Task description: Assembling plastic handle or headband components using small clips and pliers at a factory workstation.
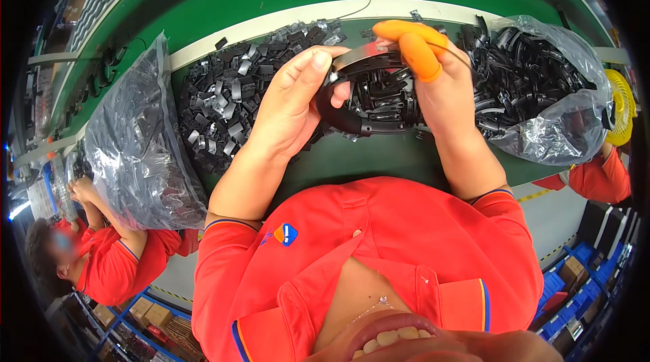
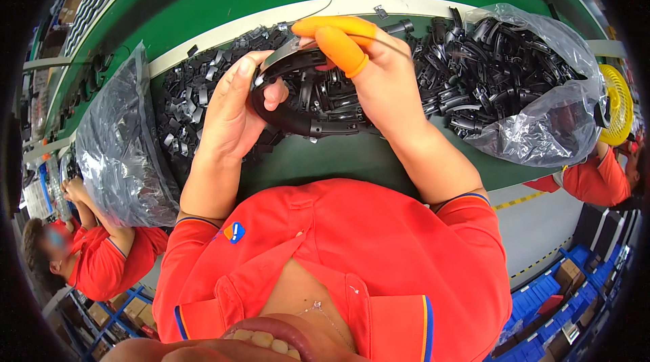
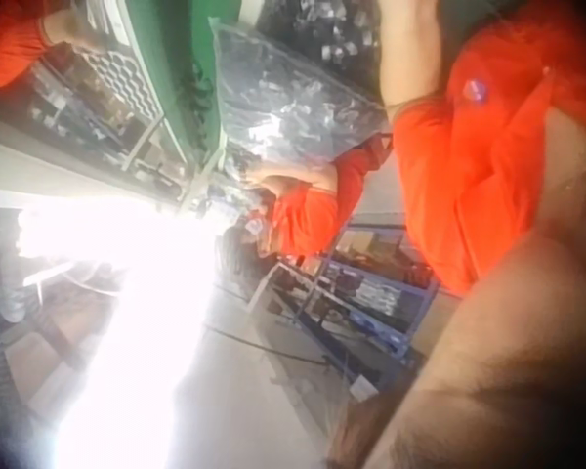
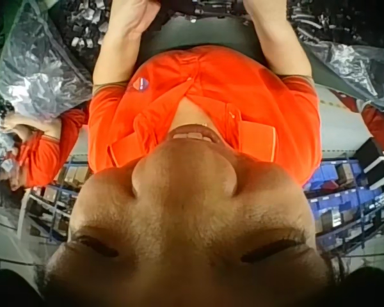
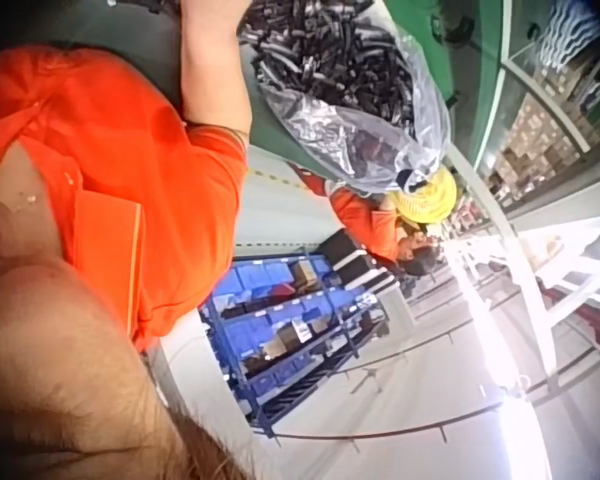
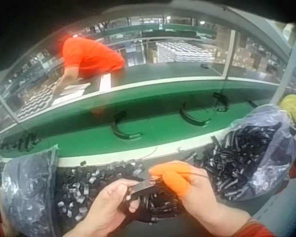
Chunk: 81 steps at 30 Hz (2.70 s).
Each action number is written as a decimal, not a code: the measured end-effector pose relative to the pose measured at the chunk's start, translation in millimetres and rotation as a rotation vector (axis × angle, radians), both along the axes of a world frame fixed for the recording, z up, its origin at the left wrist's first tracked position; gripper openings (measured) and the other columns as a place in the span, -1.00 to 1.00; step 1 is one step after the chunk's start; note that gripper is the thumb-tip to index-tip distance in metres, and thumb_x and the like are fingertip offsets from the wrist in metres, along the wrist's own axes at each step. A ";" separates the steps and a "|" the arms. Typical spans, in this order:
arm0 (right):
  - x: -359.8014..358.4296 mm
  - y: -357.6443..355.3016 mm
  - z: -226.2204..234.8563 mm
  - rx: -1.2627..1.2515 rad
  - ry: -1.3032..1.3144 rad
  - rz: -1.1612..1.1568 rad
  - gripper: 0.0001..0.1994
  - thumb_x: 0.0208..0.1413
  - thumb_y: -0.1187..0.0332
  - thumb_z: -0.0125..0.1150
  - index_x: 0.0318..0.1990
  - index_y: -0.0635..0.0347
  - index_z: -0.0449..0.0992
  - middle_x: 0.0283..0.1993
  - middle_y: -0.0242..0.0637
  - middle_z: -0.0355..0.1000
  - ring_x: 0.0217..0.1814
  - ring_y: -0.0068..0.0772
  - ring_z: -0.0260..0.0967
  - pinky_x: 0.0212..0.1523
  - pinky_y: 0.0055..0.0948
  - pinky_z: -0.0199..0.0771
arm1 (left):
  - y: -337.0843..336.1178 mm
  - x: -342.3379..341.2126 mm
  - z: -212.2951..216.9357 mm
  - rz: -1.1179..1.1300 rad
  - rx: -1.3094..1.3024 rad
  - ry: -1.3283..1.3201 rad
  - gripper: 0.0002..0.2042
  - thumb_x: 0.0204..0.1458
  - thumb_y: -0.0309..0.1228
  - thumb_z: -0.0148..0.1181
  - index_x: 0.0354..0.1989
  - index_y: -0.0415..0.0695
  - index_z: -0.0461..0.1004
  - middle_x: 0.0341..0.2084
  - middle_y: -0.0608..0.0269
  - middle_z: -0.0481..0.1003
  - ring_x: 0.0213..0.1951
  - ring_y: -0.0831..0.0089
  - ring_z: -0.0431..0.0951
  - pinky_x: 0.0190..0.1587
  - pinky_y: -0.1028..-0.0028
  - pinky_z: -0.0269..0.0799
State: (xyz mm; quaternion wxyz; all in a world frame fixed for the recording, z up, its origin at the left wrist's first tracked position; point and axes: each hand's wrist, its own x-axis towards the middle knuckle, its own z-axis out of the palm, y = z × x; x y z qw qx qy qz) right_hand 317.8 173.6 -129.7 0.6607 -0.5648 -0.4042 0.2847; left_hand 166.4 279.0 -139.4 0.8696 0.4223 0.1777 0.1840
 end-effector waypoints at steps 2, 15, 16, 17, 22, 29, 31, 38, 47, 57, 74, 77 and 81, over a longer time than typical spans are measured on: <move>1.8 -3.8 -0.3 0.098 0.043 0.035 -0.75 0.14 0.38 0.02 -0.14 0.41 0.45 -0.16 -0.17 0.44 -0.18 -0.46 0.38 -0.14 -0.51 0.36 | 0.9 0.4 0.8 0.006 -0.010 -0.020 -0.67 0.12 -0.21 -0.02 -0.14 -0.25 0.39 -0.56 0.37 0.37 -0.49 0.63 0.29 -0.36 0.64 0.23; 14.0 -7.9 -1.1 -0.009 -0.362 0.008 -0.81 0.08 0.43 0.08 -0.17 0.30 0.49 -0.30 -0.26 0.47 -0.37 -0.54 0.40 -0.35 -0.61 0.41 | 2.8 -0.3 1.7 0.055 -0.037 -0.023 -0.70 0.13 -0.26 -0.03 -0.15 -0.24 0.42 -0.58 0.39 0.36 -0.50 0.64 0.26 -0.38 0.64 0.19; 14.1 -7.8 -4.1 -0.003 -0.350 -0.014 -0.82 0.05 0.41 0.12 -0.20 0.21 0.52 -0.34 -0.32 0.49 -0.44 -0.58 0.40 -0.40 -0.64 0.39 | 2.8 -0.5 2.3 0.055 -0.039 -0.017 -0.70 0.12 -0.25 -0.03 -0.15 -0.24 0.42 -0.58 0.39 0.35 -0.50 0.64 0.26 -0.38 0.64 0.20; 12.6 -7.5 -4.9 -0.002 -0.356 -0.011 -0.82 0.05 0.41 0.12 -0.20 0.21 0.52 -0.34 -0.32 0.49 -0.44 -0.58 0.40 -0.40 -0.64 0.39 | 2.8 -0.7 3.0 0.053 -0.042 -0.012 -0.70 0.12 -0.25 -0.02 -0.15 -0.25 0.42 -0.58 0.39 0.35 -0.50 0.64 0.25 -0.38 0.65 0.20; 10.0 -6.7 -4.2 0.063 -0.340 -0.071 -0.84 0.07 0.41 0.10 -0.22 0.26 0.51 -0.37 -0.33 0.46 -0.44 -0.59 0.38 -0.41 -0.65 0.36 | -2.1 1.3 4.7 0.056 -0.021 -0.002 -0.70 0.13 -0.25 -0.03 -0.15 -0.25 0.41 -0.58 0.38 0.35 -0.49 0.63 0.26 -0.37 0.65 0.20; 11.1 1.4 12.7 -0.129 -0.131 0.052 -0.84 0.10 0.45 0.03 -0.22 0.34 0.46 -0.37 -0.35 0.41 -0.45 -0.63 0.31 -0.38 -0.66 0.33 | -0.4 -0.8 5.1 0.088 0.002 -0.018 -0.73 0.14 -0.26 -0.04 -0.20 -0.23 0.40 -0.55 0.38 0.37 -0.48 0.65 0.29 -0.36 0.64 0.23; 6.4 -0.8 4.4 -0.101 -0.022 0.057 -0.78 0.12 0.37 0.03 -0.19 0.37 0.45 -0.41 -0.34 0.40 -0.48 -0.61 0.32 -0.40 -0.65 0.32 | -2.4 -0.1 1.1 0.119 0.035 -0.030 -0.73 0.15 -0.25 -0.06 -0.20 -0.22 0.40 -0.51 0.38 0.37 -0.47 0.65 0.29 -0.34 0.63 0.23; -10.2 -5.7 -10.8 0.074 0.623 0.259 -0.50 0.15 0.05 -0.07 -0.03 0.40 0.33 -0.43 -0.19 0.43 -0.64 -0.58 0.19 -0.49 -0.60 0.27 | 1.4 7.4 -13.9 0.195 0.318 -0.115 -0.72 0.17 -0.23 -0.12 -0.24 -0.21 0.38 -0.47 0.36 0.34 -0.43 0.63 0.28 -0.31 0.59 0.22; -15.1 -4.2 1.9 -0.028 0.555 0.292 -0.49 0.13 0.07 -0.02 -0.06 0.48 0.34 -0.41 -0.14 0.45 -0.59 -0.56 0.29 -0.50 -0.62 0.33 | 2.8 2.4 -9.6 0.059 0.506 -0.090 -0.70 0.13 -0.18 -0.03 -0.39 -0.20 0.36 -0.52 0.38 0.33 -0.45 0.62 0.28 -0.36 0.61 0.21; -23.5 -1.0 -8.1 0.022 0.632 0.236 -0.58 0.13 0.18 -0.01 -0.09 0.44 0.34 -0.45 -0.21 0.42 -0.54 -0.55 0.31 -0.52 -0.65 0.29 | -0.4 5.8 -19.0 0.178 0.694 -0.043 -0.75 0.12 -0.26 -0.01 -0.45 -0.21 0.36 -0.53 0.30 0.35 -0.43 0.55 0.33 -0.35 0.57 0.24; -11.7 -2.9 2.6 -0.149 0.362 0.132 -0.77 0.07 0.36 0.09 -0.16 0.29 0.37 -0.52 -0.39 0.37 -0.58 -0.73 0.23 -0.61 -0.76 0.16 | -0.3 -5.8 7.8 -0.069 1.373 0.201 -0.66 -0.17 -0.53 0.12 -0.17 -0.19 0.25 -0.40 0.12 0.39 -0.38 0.13 0.46 -0.37 0.32 0.39; -13.9 -2.8 1.7 -0.121 0.372 0.134 -0.78 0.07 0.36 0.08 -0.17 0.30 0.38 -0.53 -0.39 0.36 -0.58 -0.73 0.23 -0.62 -0.77 0.16 | -0.8 -5.9 4.5 -0.059 1.378 0.235 -0.63 -0.20 -0.52 0.19 -0.15 -0.21 0.30 -0.39 0.16 0.44 -0.39 0.22 0.51 -0.30 0.45 0.40; -8.8 -2.7 0.8 -0.122 0.392 0.162 -0.78 0.08 0.33 0.08 -0.20 0.30 0.39 -0.58 -0.42 0.32 -0.59 -0.73 0.22 -0.63 -0.76 0.16 | 0.2 -4.2 6.3 -0.227 0.811 0.063 -0.67 -0.11 -0.48 0.16 -0.14 -0.24 0.28 -0.30 0.17 0.44 -0.23 0.37 0.49 -0.17 0.47 0.38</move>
